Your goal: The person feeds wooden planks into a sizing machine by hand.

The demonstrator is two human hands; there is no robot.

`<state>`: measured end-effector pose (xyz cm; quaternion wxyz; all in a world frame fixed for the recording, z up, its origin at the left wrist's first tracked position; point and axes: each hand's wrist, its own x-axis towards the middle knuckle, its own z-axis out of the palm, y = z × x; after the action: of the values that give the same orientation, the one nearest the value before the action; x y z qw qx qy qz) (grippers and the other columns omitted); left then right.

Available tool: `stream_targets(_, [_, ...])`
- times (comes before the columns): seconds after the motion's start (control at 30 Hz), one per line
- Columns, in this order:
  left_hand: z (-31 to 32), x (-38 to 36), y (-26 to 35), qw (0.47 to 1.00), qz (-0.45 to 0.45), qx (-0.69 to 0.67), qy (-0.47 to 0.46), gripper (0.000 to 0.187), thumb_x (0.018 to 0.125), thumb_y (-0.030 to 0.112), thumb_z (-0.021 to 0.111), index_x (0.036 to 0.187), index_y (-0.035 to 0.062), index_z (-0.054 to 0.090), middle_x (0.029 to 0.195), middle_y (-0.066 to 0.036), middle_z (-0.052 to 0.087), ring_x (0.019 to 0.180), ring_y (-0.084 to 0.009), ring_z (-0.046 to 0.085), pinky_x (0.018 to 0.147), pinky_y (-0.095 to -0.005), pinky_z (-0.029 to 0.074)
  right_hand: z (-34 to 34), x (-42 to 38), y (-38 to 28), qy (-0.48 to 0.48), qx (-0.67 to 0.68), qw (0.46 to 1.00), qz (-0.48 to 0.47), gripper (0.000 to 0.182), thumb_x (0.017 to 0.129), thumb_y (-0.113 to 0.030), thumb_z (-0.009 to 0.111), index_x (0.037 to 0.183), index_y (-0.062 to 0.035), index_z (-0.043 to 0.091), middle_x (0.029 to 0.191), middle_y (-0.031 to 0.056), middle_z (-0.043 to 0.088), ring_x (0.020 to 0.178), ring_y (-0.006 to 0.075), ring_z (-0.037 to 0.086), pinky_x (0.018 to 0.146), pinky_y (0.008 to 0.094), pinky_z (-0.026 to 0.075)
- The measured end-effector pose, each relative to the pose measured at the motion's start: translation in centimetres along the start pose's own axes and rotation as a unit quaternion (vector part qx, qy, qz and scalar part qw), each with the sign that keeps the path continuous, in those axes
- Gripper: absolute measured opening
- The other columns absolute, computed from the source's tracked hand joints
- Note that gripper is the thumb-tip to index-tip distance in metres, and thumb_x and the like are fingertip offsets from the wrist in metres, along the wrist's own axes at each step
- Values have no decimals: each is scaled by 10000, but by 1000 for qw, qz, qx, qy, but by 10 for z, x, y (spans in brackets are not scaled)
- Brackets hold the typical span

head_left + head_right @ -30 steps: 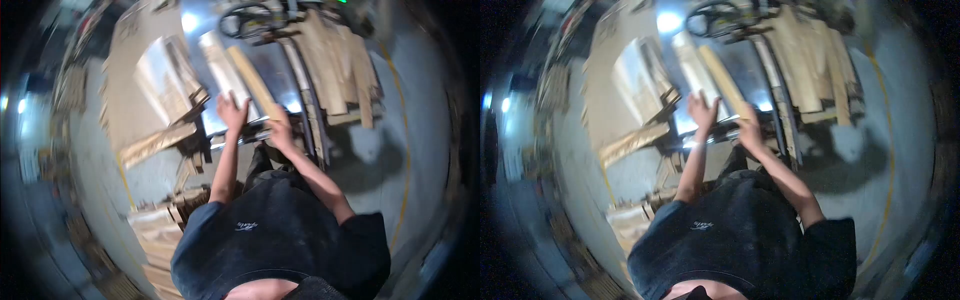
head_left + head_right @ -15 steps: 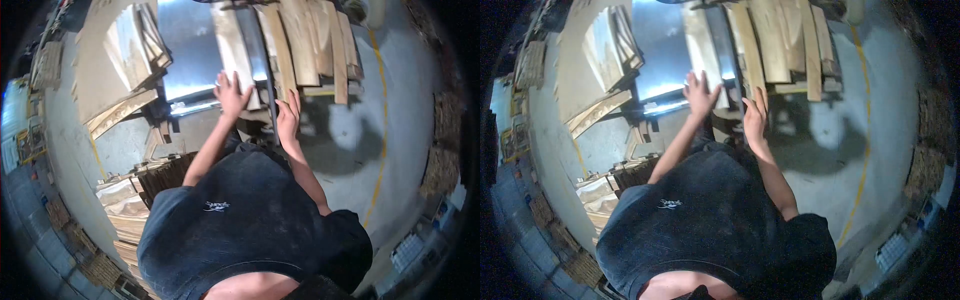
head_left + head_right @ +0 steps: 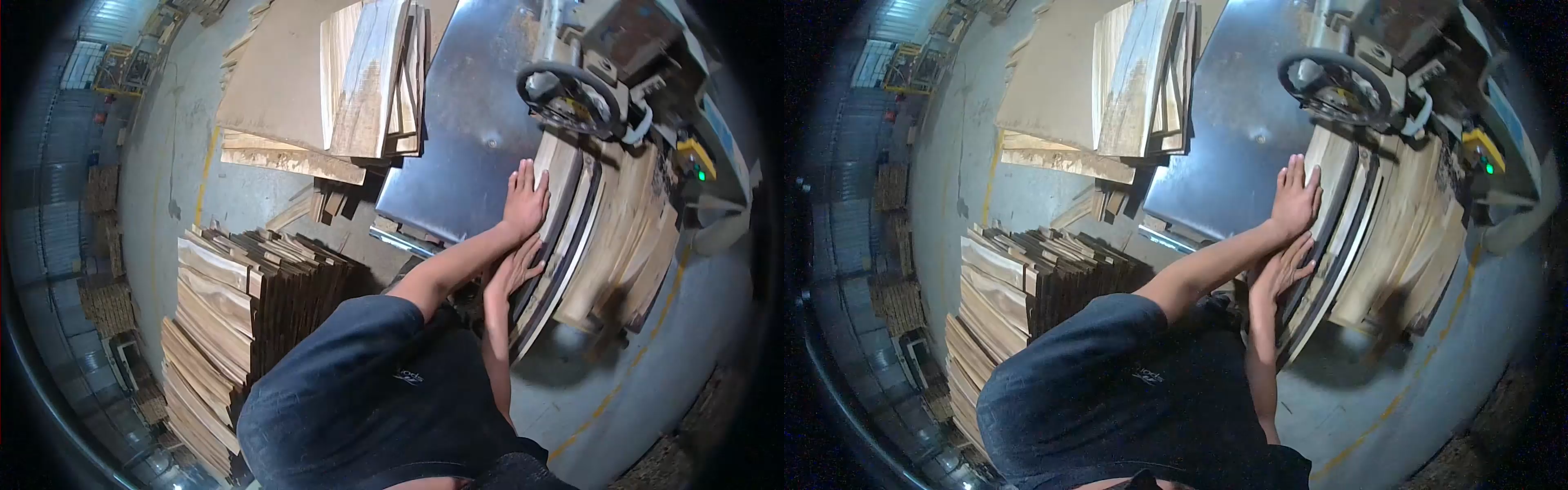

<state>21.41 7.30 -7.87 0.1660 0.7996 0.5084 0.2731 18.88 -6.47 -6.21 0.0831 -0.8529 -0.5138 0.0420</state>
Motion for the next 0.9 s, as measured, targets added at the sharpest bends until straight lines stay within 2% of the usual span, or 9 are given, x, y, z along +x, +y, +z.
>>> stream_targets(0.13, [7, 32, -4, 998, -7, -54, 32, 453, 953, 237, 518, 1350, 19, 500, 1438, -358, 350, 1383, -466, 318, 1111, -553, 260, 2, 30, -6, -56, 136, 988, 45, 824, 973, -225, 527, 1531, 17, -29, 1595, 262, -37, 1490, 362, 60, 1195, 409, 186])
stream_targets(0.27, [-14, 70, -30, 985, 20, -111, 128, 351, 843, 180, 618, 1147, 5, 638, 1284, -322, 509, 1236, -447, 486, 1016, -513, 387, 7, 64, -6, -50, -27, 996, -68, 877, 894, -271, 635, 1408, 237, 138, 1496, 446, 28, 1414, 573, 64, 1183, 538, 149])
stream_targets(0.37, [-112, 100, -77, 979, 61, -191, 38, 87, 741, 109, 636, 724, 28, 662, 809, -155, 633, 779, -332, 628, 680, -444, 504, 28, 87, -7, 89, -7, 991, -102, 1018, 878, -517, 634, 1378, 258, 205, 1480, 461, 90, 1412, 576, 57, 1185, 551, 108])
stream_targets(0.47, [-175, 86, -177, 952, 90, 199, 213, 166, 812, 165, 686, 896, 24, 663, 823, -160, 628, 750, -306, 612, 667, -419, 482, 13, 112, -17, -17, -28, 999, -38, 1061, 853, -611, 624, 1356, 258, 278, 1472, 462, 129, 1422, 559, 55, 1180, 570, 76])
stream_targets(0.5, [-224, 75, -191, 972, -101, -52, 208, 232, 855, 209, 690, 962, 7, 649, 867, -179, 633, 766, -314, 615, 695, -427, 481, 5, 122, -23, -20, -10, 999, -32, 1057, 850, -618, 623, 1350, 255, 300, 1470, 462, 138, 1428, 549, 48, 1180, 572, 61])
stream_targets(0.53, [-234, 71, -239, 934, -82, 113, 329, 311, 849, 243, 709, 1013, -13, 645, 872, -183, 636, 786, -340, 618, 736, -452, 491, -4, 130, -30, -38, -9, 999, -16, 1052, 848, -606, 634, 1351, 255, 299, 1469, 461, 141, 1434, 537, 35, 1186, 557, 55])
stream_targets(0.63, [-264, 21, -299, 931, -318, 0, 178, 709, 744, 423, 810, 1195, -77, 592, 1045, -279, 650, 963, -414, 615, 908, -478, 464, -7, 159, -20, -70, 3, 997, -29, 1028, 847, -568, 658, 1372, 237, 292, 1484, 444, 134, 1448, 508, 18, 1193, 528, 103])
stream_targets(0.83, [-263, -28, -273, 948, -223, -9, 226, 795, 754, 433, 815, 1279, -83, 515, 1030, -239, 664, 861, -362, 657, 739, -413, 533, -45, 152, -36, -81, 328, 941, 24, 649, 907, -438, 629, 1363, 7, 505, 1451, 233, 443, 1388, 353, 378, 1140, 415, 315])
stream_targets(0.9, [-273, -26, -263, 881, -431, -178, 87, 821, 737, 426, 829, 1316, -56, 503, 953, -168, 679, 805, -253, 645, 664, -363, 529, -39, 114, -54, -76, 399, 912, -47, 646, 894, -423, 660, 1371, -16, 504, 1451, 224, 447, 1376, 356, 395, 1130, 419, 333])
